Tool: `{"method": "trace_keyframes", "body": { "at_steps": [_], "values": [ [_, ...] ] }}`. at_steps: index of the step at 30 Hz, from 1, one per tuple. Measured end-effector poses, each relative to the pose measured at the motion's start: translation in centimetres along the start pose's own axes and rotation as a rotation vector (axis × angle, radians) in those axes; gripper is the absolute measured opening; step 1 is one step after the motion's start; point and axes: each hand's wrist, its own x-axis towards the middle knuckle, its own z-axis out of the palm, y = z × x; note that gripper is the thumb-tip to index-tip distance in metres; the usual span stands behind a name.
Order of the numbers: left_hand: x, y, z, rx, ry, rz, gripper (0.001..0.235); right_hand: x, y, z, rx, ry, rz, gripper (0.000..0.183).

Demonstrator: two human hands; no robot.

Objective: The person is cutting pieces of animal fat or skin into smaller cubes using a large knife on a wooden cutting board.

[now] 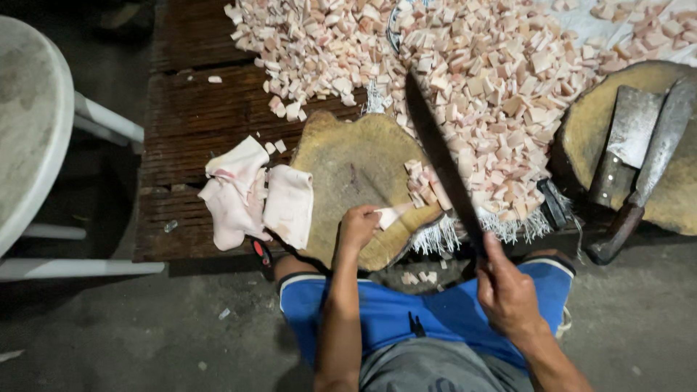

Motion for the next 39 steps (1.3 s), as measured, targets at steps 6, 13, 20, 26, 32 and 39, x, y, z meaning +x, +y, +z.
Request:
{"method": "trace_keyframes", "body": {
  "at_steps": [6,13,20,26,32,39],
  "values": [
    [-0.8,0.6,0.0,0.003,0.06,0.074,0.021,-1.2,1.6,3.3,-0.083,-0.31,0.027,0.084],
    [-0.3,-0.9,0.4,0.195,0.178,0.242,0.024,0.3,-0.2,2.1,-0.125,-0.432,0.144,0.085],
    [-0.9,-1.7,-0.6,0.047,0.161,0.081,0.036,-0.1,-1.5,-0.6,0.033,0.011,-0.134,0.073],
    [-2.7,-1.0,-1.4,0.203,0.176,0.181,0.036,0.1,-1.3,3.8,-0.074,-0.523,-0.003,0.088],
    [-1.5,1.2,0.4,0.329,0.076,0.364,0.028,2.2,0.3,3.8,-0.025,-0.471,0.21,0.07],
    [0.5,6.7,3.8,0.208,0.077,0.538,0.016,2.2,2.7,2.3,0.559,-0.192,0.606,0.062]
  ]
}}
